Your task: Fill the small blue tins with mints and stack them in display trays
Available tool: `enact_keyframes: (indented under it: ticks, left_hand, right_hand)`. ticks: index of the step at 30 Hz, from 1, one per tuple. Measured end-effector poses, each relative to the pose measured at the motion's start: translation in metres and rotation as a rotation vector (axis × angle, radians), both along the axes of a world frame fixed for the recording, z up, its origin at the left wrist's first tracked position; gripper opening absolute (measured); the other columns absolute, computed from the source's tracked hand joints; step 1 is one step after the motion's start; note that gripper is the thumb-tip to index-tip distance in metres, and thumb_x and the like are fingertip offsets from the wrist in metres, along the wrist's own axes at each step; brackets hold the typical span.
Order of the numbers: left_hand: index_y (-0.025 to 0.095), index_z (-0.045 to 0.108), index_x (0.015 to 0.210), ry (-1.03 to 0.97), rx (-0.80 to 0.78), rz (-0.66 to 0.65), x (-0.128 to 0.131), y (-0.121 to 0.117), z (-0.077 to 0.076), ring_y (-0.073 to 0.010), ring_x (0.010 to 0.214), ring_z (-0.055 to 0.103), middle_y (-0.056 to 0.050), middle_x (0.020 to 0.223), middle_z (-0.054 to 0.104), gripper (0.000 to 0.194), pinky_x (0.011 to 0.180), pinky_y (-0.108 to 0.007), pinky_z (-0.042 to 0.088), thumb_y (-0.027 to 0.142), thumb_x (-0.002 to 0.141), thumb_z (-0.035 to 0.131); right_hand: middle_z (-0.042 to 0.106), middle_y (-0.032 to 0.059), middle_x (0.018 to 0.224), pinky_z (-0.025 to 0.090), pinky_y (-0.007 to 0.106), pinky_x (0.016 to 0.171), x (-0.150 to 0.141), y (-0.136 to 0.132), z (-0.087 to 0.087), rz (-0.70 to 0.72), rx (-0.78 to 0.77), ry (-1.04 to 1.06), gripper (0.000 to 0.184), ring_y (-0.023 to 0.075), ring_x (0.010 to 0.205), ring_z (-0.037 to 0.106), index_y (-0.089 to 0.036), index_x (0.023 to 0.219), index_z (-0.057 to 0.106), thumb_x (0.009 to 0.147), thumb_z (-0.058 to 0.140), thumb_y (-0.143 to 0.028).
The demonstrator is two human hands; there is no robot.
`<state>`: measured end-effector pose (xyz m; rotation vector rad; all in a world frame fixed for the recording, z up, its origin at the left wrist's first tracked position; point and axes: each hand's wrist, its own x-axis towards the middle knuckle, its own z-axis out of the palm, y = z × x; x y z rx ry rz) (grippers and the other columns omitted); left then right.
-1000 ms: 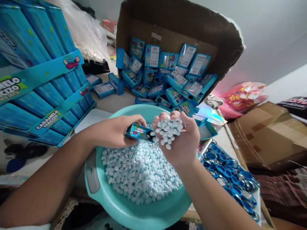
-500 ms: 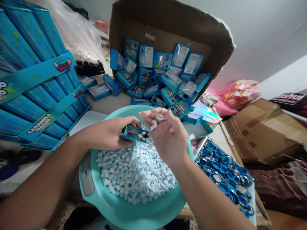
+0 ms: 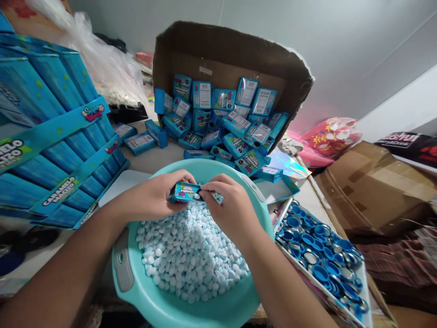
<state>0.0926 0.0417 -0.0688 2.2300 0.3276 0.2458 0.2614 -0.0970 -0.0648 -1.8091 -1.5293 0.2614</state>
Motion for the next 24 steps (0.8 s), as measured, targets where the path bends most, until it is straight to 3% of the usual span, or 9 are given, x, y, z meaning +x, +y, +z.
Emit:
enact_keyframes:
  ticks: [3, 8, 13, 17, 21, 24]
  left_hand:
    - [0.028, 0.056, 0.117, 0.009, 0.006, -0.021, -0.001, 0.0, -0.001, -0.0191, 0.098, 0.062, 0.001, 0.11, 0.066, 0.039, 0.079, -0.028, 0.045, 0.018, 0.079, 0.06]
    - [0.027, 0.055, 0.117, -0.033, -0.03, 0.018, 0.0, -0.002, 0.002, -0.0177, 0.091, 0.064, 0.002, 0.104, 0.066, 0.039, 0.075, -0.026, 0.046, 0.02, 0.079, 0.063]
    - [0.025, 0.054, 0.117, -0.043, -0.043, -0.013, -0.001, -0.002, 0.003, -0.0181, 0.09, 0.065, 0.001, 0.103, 0.066, 0.037, 0.073, -0.026, 0.047, 0.024, 0.081, 0.064]
    - [0.025, 0.054, 0.12, -0.044, -0.066, -0.028, 0.0, 0.001, 0.0, -0.0197, 0.094, 0.065, -0.001, 0.109, 0.066, 0.043, 0.076, -0.027, 0.049, 0.029, 0.079, 0.069]
    - [0.025, 0.052, 0.121, -0.115, -0.116, 0.147, 0.003, 0.006, -0.008, -0.0212, 0.097, 0.066, -0.002, 0.112, 0.065, 0.049, 0.078, -0.029, 0.051, 0.03, 0.077, 0.073]
    - [0.026, 0.049, 0.124, -0.203, -0.189, 0.294, 0.006, 0.01, -0.017, -0.0239, 0.102, 0.067, -0.004, 0.115, 0.066, 0.055, 0.082, -0.032, 0.054, 0.032, 0.076, 0.076]
  right_hand:
    - [0.071, 0.0032, 0.09, 0.054, 0.032, 0.068, -0.004, 0.001, -0.001, -0.001, -0.004, 0.111, 0.007, 0.0188, 0.078, 0.066, -0.024, 0.087, 0.076, 0.089, 0.069, -0.024]
    - [0.069, 0.0052, 0.1, 0.056, 0.032, 0.075, -0.005, -0.004, -0.001, -0.013, 0.179, 0.276, 0.007, 0.0198, 0.09, 0.067, -0.025, 0.094, 0.073, 0.092, 0.067, -0.029]
    - [0.068, 0.0065, 0.106, 0.054, 0.036, 0.082, -0.007, -0.001, 0.001, -0.001, 0.098, 0.059, 0.007, 0.0225, 0.1, 0.066, -0.025, 0.088, 0.074, 0.089, 0.071, -0.032]
    - [0.068, 0.0064, 0.109, 0.052, 0.036, 0.086, 0.002, 0.001, -0.001, -0.036, 0.028, 0.075, 0.013, 0.0228, 0.103, 0.065, -0.024, 0.089, 0.069, 0.092, 0.065, -0.035]
    - [0.069, 0.0082, 0.113, 0.05, 0.043, 0.09, 0.012, -0.004, -0.004, -0.158, -0.184, 0.107, 0.037, 0.0273, 0.108, 0.064, -0.023, 0.107, 0.065, 0.098, 0.048, -0.055]
    - [0.066, 0.0164, 0.128, 0.049, 0.053, 0.094, 0.002, -0.011, -0.005, -0.011, -0.545, 0.006, 0.063, 0.0358, 0.115, 0.062, -0.02, 0.129, 0.06, 0.095, 0.042, -0.069]
